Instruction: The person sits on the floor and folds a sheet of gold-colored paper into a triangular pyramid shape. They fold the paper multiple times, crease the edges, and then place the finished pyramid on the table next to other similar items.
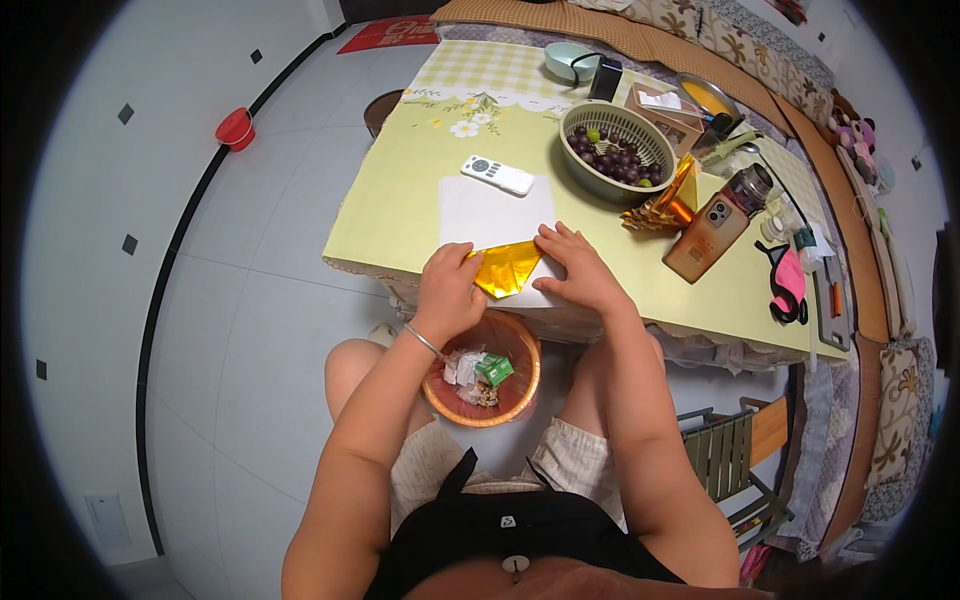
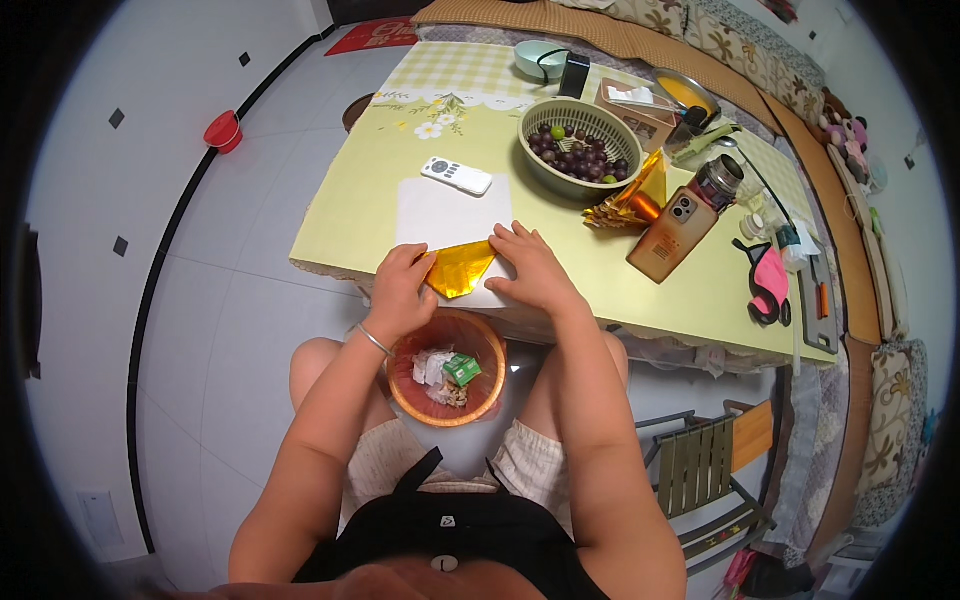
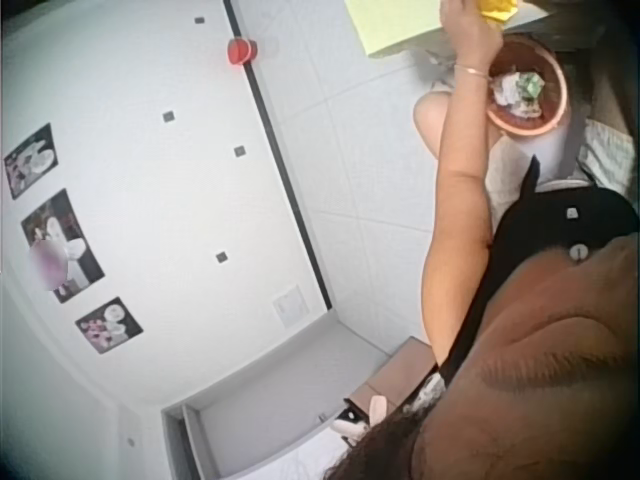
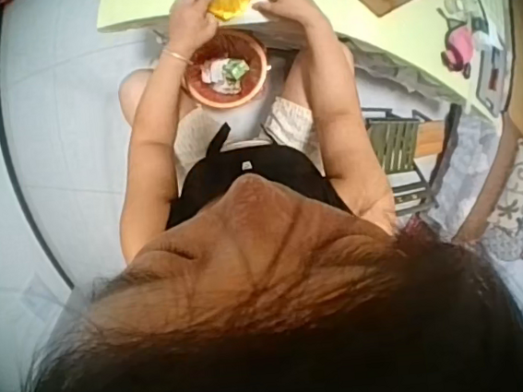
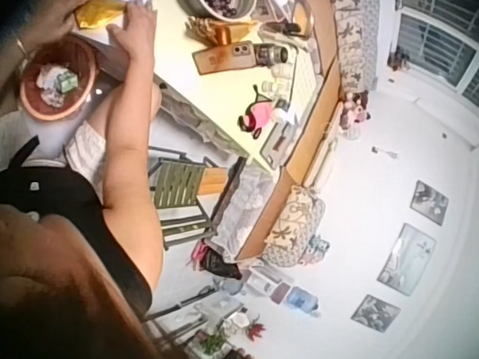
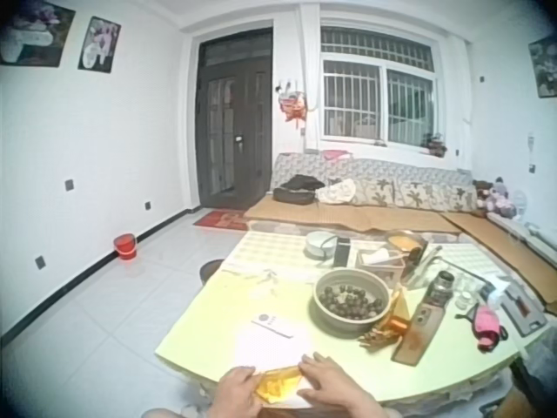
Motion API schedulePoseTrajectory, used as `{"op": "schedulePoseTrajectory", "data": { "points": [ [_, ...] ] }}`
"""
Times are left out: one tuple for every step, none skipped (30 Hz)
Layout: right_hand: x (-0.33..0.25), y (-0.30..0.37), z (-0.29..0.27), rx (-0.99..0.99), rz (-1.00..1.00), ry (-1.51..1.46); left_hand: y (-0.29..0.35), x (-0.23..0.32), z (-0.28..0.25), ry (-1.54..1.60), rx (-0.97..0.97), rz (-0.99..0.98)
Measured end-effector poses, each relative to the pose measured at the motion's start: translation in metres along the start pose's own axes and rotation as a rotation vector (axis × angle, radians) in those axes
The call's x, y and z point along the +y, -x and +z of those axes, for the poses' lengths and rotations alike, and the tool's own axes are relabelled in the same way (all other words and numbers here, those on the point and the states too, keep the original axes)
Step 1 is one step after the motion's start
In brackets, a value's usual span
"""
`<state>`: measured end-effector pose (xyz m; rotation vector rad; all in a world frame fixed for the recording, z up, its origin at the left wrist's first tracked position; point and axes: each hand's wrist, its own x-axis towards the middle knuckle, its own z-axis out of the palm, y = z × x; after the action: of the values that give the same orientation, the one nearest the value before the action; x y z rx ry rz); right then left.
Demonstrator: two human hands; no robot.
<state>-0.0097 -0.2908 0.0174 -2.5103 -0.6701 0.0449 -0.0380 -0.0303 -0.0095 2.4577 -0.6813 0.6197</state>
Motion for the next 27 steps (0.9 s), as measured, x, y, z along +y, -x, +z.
{"op": "schedulePoseTrajectory", "data": {
  "points": [
    [0.002,0.001,0.001,0.008,-0.002,-0.003,-0.001,0.000,0.000,0.000,0.008,-0.005],
    [0.003,0.001,0.003,0.015,-0.004,-0.006,-0.002,0.000,0.000,0.018,0.016,-0.006],
    [0.004,0.002,0.005,0.037,-0.007,-0.007,-0.003,0.001,-0.001,0.037,0.024,-0.007],
    [0.004,0.002,0.007,0.059,-0.013,-0.008,-0.004,0.001,-0.002,0.054,0.033,-0.009],
    [0.004,0.001,0.009,0.082,-0.018,-0.010,-0.005,-0.002,-0.001,0.088,0.056,-0.025],
    [0.006,0.000,0.013,0.133,-0.035,-0.003,-0.005,-0.007,0.001,0.121,0.079,-0.041],
    [0.007,-0.001,0.017,0.185,-0.050,0.003,-0.006,-0.009,0.002,0.156,0.102,-0.056],
    [0.007,-0.002,0.019,0.236,-0.066,0.010,-0.005,-0.011,0.003,0.196,0.129,-0.087],
    [0.008,-0.004,0.021,0.252,-0.031,-0.042,-0.005,-0.013,0.004,0.236,0.155,-0.119],
    [0.004,-0.008,0.021,0.267,0.003,-0.095,-0.005,-0.013,0.004,0.273,0.183,-0.151],
    [0.002,-0.011,0.021,0.282,0.036,-0.148,-0.005,-0.012,0.004,0.330,0.212,-0.222],
    [0.002,-0.013,0.024,0.326,0.095,-0.295,-0.005,-0.012,0.004,0.394,0.208,-0.270],
    [0.001,-0.014,0.029,0.368,0.154,-0.443,-0.005,-0.013,0.003,0.458,0.202,-0.318],
    [0.001,-0.016,0.032,0.409,0.212,-0.591,-0.005,-0.013,0.002,0.521,0.197,-0.367],
    [0.002,-0.017,0.034,0.450,0.207,-0.721,-0.006,-0.013,0.000,0.692,0.179,-0.479],
    [-0.001,-0.018,0.033,0.488,0.203,-0.849,-0.007,-0.012,-0.003,0.865,0.160,-0.594],
    [-0.004,-0.019,0.032,0.525,0.198,-0.978,-0.008,-0.011,-0.006,1.037,0.139,-0.709],
    [-0.007,-0.018,0.031,0.540,0.202,-1.025,-0.009,-0.011,-0.009,1.046,0.103,-0.735],
    [-0.014,-0.017,0.027,0.555,0.206,-1.072,-0.010,-0.012,-0.014,1.055,0.067,-0.760],
    [-0.017,-0.016,0.025,0.570,0.211,-1.119,-0.010,-0.014,-0.016,1.064,0.030,-0.786],
    [-0.016,-0.016,0.025,0.567,0.198,-1.118,-0.010,-0.016,-0.015,1.085,0.027,-0.790],
    [-0.016,-0.016,0.025,0.564,0.185,-1.116,-0.009,-0.018,-0.014,1.106,0.024,-0.794],
    [-0.016,-0.016,0.025,0.562,0.172,-1.115,-0.009,-0.019,-0.014,1.128,0.021,-0.797],
    [-0.018,-0.016,0.025,0.567,0.170,-1.113,-0.008,-0.020,-0.013,1.153,0.025,-0.801],
    [-0.021,-0.015,0.023,0.571,0.167,-1.112,-0.008,-0.020,-0.013,1.178,0.029,-0.805],
    [-0.023,-0.014,0.023,0.576,0.165,-1.111,-0.008,-0.021,-0.012,1.202,0.034,-0.809],
    [-0.023,-0.014,0.024,0.570,0.163,-1.105,-0.007,-0.023,-0.012,1.229,0.039,-0.815]
  ]
}}
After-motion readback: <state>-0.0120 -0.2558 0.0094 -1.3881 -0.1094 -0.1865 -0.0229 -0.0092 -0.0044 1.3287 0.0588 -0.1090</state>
